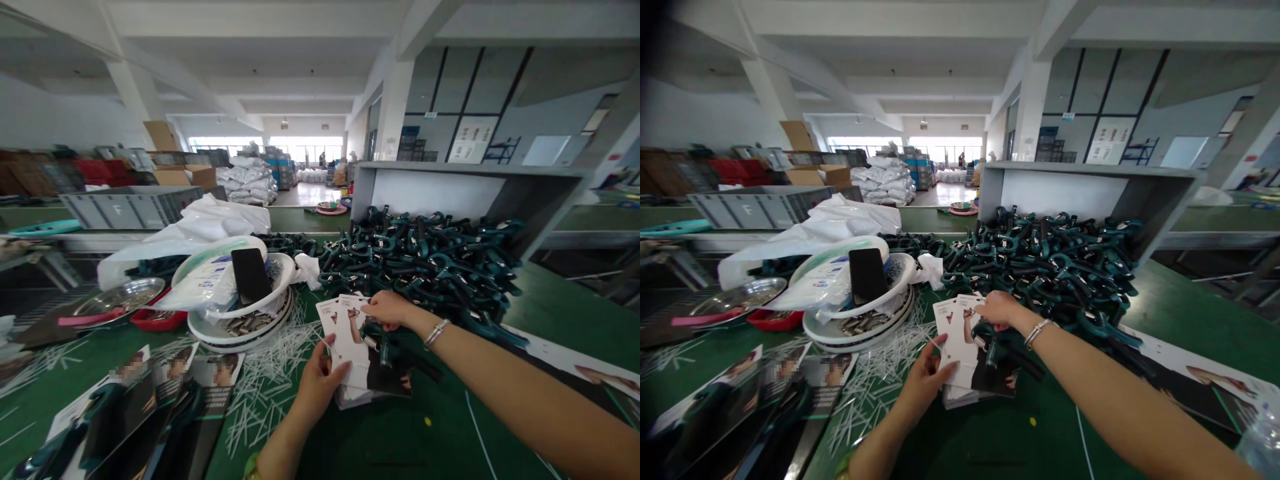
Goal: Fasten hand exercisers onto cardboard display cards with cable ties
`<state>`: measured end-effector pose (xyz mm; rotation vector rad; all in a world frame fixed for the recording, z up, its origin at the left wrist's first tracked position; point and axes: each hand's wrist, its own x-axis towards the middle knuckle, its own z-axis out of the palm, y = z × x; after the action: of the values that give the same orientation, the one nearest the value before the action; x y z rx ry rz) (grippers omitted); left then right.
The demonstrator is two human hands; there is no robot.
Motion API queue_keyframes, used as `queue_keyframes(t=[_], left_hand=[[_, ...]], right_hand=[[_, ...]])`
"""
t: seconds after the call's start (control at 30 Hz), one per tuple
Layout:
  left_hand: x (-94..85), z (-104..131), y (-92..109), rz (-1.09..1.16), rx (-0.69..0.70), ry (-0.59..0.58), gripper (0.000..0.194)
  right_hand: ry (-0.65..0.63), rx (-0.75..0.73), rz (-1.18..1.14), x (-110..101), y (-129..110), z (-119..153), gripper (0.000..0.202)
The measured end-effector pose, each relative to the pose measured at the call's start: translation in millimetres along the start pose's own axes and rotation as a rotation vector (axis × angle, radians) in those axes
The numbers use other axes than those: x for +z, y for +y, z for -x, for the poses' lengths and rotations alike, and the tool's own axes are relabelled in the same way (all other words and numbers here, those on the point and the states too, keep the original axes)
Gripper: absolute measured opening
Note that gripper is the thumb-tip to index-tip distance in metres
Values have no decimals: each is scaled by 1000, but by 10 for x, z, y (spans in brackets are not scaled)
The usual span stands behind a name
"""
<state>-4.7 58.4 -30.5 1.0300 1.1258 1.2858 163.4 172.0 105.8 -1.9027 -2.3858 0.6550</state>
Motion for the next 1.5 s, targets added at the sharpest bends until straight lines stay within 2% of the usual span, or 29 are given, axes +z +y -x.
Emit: queue_keyframes(t=[0.1,0.17,0.2,0.27,0.3,0.37,0.43,0.5,0.6,0.73,0.87,1.0,1.13,1.23,1.37,1.43,1.5], left_hand=[[12,29,34,33,-39,6,77],[20,35,54,49,-59,5,79],[22,34,58,53,-64,8,80],[23,27,53,54,-66,19,79],[23,23,45,52,-64,26,79],[24,21,26,50,-60,34,78],[28,25,10,51,-59,40,78],[34,31,-1,50,-62,46,78],[43,36,-6,35,-59,64,79],[49,35,-12,14,-34,68,78],[60,41,-50,-19,6,59,74],[95,77,-33,-57,11,51,72],[128,172,144,-78,-18,48,69],[145,254,278,-57,-90,13,71],[105,268,328,-134,-67,3,69],[28,213,359,-209,15,100,61],[-65,123,458,-286,120,269,54]], right_hand=[[64,-41,-29,-26,243,148,36],[87,-99,-5,-52,529,314,38],[68,-187,20,-40,686,399,43],[38,-259,65,51,979,550,57],[48,-306,79,120,1097,613,57],[93,-397,91,253,1247,718,51],[161,-447,77,310,1283,809,46],[242,-422,29,260,1231,893,45],[397,-330,-101,69,1049,957,45],[526,-277,-144,-90,725,817,46],[430,-215,36,-20,438,698,43],[356,-179,244,214,227,903,44],[258,-128,348,520,96,1159,47],[207,-123,315,678,90,1224,49],[217,-130,295,629,161,1199,48],[243,-165,287,526,179,1174,47],[251,-241,288,437,165,1145,44]])
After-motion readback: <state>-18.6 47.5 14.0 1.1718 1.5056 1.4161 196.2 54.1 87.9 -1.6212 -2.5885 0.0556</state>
